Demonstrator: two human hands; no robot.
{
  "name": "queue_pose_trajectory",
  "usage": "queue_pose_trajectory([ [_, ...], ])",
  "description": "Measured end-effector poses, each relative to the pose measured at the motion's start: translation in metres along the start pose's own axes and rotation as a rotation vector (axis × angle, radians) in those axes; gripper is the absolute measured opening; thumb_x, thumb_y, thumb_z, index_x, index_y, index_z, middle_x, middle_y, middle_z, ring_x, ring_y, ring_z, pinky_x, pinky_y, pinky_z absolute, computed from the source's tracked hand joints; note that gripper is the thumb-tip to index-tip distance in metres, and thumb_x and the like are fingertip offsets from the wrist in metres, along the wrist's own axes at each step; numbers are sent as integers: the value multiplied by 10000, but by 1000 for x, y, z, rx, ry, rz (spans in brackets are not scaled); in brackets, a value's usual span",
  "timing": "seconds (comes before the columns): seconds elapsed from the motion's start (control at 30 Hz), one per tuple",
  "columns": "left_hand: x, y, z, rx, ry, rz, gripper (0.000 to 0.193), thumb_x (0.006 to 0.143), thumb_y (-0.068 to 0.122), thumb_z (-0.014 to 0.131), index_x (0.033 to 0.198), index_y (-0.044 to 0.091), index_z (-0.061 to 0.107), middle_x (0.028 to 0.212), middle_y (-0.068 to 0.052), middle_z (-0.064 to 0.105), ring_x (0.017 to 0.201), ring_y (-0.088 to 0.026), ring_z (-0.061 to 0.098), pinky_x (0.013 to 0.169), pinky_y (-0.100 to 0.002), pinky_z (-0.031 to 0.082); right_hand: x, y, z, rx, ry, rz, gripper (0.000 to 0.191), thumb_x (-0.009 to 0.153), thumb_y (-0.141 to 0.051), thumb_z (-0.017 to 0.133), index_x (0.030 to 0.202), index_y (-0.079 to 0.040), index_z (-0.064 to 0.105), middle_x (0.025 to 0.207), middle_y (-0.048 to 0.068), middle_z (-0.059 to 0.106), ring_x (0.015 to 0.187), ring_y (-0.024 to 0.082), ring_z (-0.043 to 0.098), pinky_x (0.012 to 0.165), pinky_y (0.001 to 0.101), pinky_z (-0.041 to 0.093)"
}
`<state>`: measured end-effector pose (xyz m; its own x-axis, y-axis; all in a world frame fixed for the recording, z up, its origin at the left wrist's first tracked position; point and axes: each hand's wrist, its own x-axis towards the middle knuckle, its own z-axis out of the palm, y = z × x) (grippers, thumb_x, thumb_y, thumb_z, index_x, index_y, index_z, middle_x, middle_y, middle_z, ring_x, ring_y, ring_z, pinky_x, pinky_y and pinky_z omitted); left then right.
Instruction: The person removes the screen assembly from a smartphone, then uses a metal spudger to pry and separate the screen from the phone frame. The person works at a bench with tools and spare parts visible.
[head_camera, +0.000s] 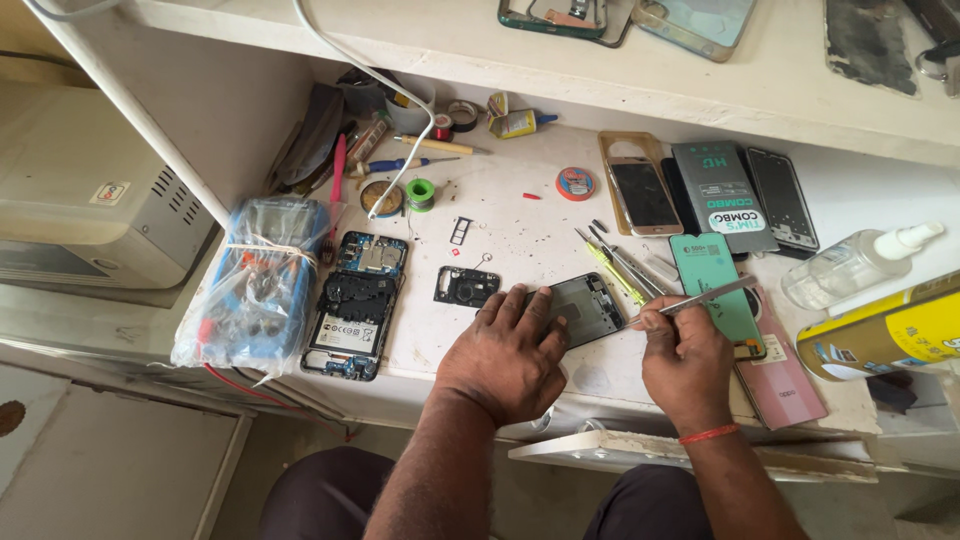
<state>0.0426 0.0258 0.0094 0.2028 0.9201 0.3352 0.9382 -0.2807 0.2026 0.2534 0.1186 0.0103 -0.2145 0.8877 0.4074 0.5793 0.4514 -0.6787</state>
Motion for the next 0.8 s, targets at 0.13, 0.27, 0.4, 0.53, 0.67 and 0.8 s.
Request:
queue_pose_trajectory([
  [0.13,1,0,1,5,-15,-8,499,898,337,555,1306,63,636,1481,-260,499,1377,-452,452,1157,-547,340,0,-1,1,-80,24,51,29,991,-65,679,1007,-40,678,817,73,745,646,131,663,581,295,510],
  [0.27,1,0,0,5,-10,-9,495,906,337,549,1311,65,635,1484,-260,496,1375,-456,454,1154,-547,340,-4,0,-2,19,37,-72,49,1018,-80,663,1029,-32,665,848,57,745,700,106,663,620,269,515],
  [0.4,0,0,-1,1,-27,-7,496,893,337,561,1302,67,639,1481,-262,496,1374,-458,452,1150,-549,343,-6,1,-1,22,33,-60,63,1018,-89,668,1025,-26,667,841,52,747,682,95,651,598,262,510],
  [0.53,0,1,0,3,20,-2,492,902,338,562,1299,59,644,1477,-259,507,1372,-453,460,1148,-551,351,-6,1,0,-8,33,-72,50,1004,-76,671,1021,-29,666,839,50,748,655,75,654,562,252,507],
  [0.67,-1,0,1,1,21,-4,488,903,332,563,1300,60,646,1477,-257,512,1378,-447,465,1155,-548,352,-6,-1,1,-28,50,-63,39,1003,-73,673,1022,-38,671,821,52,743,601,80,623,532,258,486],
  [0.8,0,0,2,1,21,-4,491,896,334,567,1296,59,646,1473,-260,513,1371,-453,464,1149,-551,351,-7,-3,2,-46,62,-22,30,999,-72,677,1009,-47,690,792,49,734,569,88,601,522,265,473],
])
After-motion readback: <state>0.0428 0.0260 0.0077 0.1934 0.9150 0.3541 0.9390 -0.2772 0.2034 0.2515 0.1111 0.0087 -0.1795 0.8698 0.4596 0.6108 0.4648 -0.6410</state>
